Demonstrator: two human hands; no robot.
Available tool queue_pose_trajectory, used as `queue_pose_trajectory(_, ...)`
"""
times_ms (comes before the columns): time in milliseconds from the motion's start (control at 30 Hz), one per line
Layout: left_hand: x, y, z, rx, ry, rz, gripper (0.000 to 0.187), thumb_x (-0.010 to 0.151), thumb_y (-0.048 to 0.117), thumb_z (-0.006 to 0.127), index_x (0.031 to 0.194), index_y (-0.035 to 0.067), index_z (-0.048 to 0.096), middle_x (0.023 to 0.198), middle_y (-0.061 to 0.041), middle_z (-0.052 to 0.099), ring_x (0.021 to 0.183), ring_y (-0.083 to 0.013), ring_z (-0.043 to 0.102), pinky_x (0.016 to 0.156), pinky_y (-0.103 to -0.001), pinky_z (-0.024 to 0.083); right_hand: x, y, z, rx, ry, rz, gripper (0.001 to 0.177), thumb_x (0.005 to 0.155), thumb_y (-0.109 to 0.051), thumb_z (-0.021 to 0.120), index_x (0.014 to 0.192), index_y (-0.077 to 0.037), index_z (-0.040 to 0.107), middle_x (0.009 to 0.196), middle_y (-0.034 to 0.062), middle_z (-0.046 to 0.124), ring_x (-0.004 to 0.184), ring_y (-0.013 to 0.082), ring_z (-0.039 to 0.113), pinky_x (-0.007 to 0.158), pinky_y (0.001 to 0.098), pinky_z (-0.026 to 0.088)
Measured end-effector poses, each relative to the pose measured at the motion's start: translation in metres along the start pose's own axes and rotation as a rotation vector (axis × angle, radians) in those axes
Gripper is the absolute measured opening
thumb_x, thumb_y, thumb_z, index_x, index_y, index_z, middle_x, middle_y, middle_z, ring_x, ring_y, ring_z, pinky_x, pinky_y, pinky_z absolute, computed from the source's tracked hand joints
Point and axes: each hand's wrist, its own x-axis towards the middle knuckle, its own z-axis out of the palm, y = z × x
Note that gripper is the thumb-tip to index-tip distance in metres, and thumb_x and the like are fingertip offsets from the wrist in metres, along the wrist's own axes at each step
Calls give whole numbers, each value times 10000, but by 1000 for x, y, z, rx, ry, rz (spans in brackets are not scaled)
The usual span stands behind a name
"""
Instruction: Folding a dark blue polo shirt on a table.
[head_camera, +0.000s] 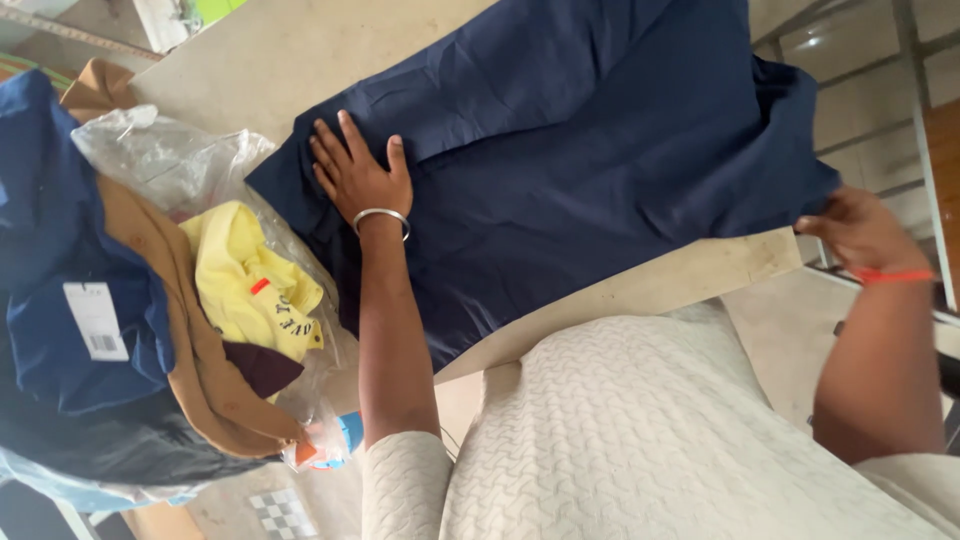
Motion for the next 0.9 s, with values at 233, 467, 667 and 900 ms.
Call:
queue_pose_trajectory(233, -1, 1, -6, -20, -34, -5, 824, 1002, 579, 572, 1624, 120, 287, 1695, -204, 167, 1566, -399, 157, 1255, -549, 141, -55, -49, -16, -231, 121, 81, 395, 930, -140, 743, 1228, 72, 595, 660, 80, 623, 524, 164, 609, 469, 341, 510)
queue_pose_trajectory(467, -2, 2, -6, 0, -30, 4, 814, 1010, 570, 573, 1623, 117, 287, 1690, -211, 178, 1564, -407, 171, 1254, -550, 161, -79, -19, -27, -901, 75, 58, 724, 802, -162, 884, 1468, 6, 653, 792, 212, 682, 659, 350, 671, 578, 447, 567)
queue_pose_trajectory(667, -47, 15, -32, -159, 132, 193, 794, 1024, 390, 678, 1617, 0, 321, 1680, -258, 285, 1557, -434, 284, 1252, -537, 283, -96, -157, 92, -961, 209, -487, 937, 704, -470, 814, 1493, -30, 568, 1489, 169, 552, 1351, 346, 548, 1088, 458, 496)
queue_pose_trajectory(900, -191, -4, -96, -391, -182, 375, 899, 809, 451, 819, 1517, 27, 463, 1599, -198, 452, 1526, -379, 370, 1248, -559, 244, -84, -125, 101, -834, 222, -502, 827, 796, -433, 803, 1480, -32, 570, 1498, 211, 528, 1305, 353, 582, 1004, 440, 523)
